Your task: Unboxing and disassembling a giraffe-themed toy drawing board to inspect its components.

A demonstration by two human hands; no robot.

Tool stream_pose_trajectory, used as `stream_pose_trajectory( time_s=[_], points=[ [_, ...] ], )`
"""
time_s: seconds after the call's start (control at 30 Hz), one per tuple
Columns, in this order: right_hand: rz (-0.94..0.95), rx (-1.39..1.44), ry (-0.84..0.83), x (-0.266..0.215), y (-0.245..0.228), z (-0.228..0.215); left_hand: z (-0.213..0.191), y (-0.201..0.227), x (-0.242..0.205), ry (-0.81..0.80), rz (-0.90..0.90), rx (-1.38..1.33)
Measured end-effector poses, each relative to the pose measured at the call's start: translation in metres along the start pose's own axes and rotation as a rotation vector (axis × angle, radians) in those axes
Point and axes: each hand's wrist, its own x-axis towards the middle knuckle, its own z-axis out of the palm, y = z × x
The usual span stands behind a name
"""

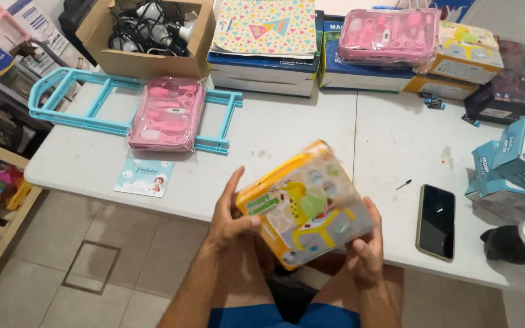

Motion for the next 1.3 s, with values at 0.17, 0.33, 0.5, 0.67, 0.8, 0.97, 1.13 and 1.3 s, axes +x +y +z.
stream_pose_trajectory(
  time_s=[0.17,0.33,0.5,0.67,0.8,0.97,1.13,1.3],
  points=[
    [0.094,-0.074,0.056,0.011,0.001,0.021,0.024,-0.018,0.027,0.116,0.081,-0.038],
    [0.039,0.058,0.255,0.024,0.018,0.028,0.039,-0.017,0.021,-0.074,-0.095,0.145],
    [-0.023,-0.056,-0.022,0.037,0.022,0.013,0.011,-0.062,0.051,0.246,-0.133,-0.190],
    [0.092,-0.327,0.041,0.042,0.018,0.006,-0.040,-0.001,0.178,0.403,0.080,-0.143],
    [0.163,-0.504,-0.016,0.038,0.033,0.004,-0.049,0.091,0.276,0.477,0.019,0.075],
    [0.244,-0.534,0.023,0.040,0.036,0.004,-0.068,0.116,0.333,0.537,-0.225,0.430],
    [0.208,-0.577,0.091,0.042,0.039,0.003,-0.117,0.059,0.336,0.624,0.007,1.021],
    [0.331,-0.243,-0.141,0.067,-0.010,-0.008,-0.003,0.027,0.148,0.108,0.249,0.682]
  ],
)
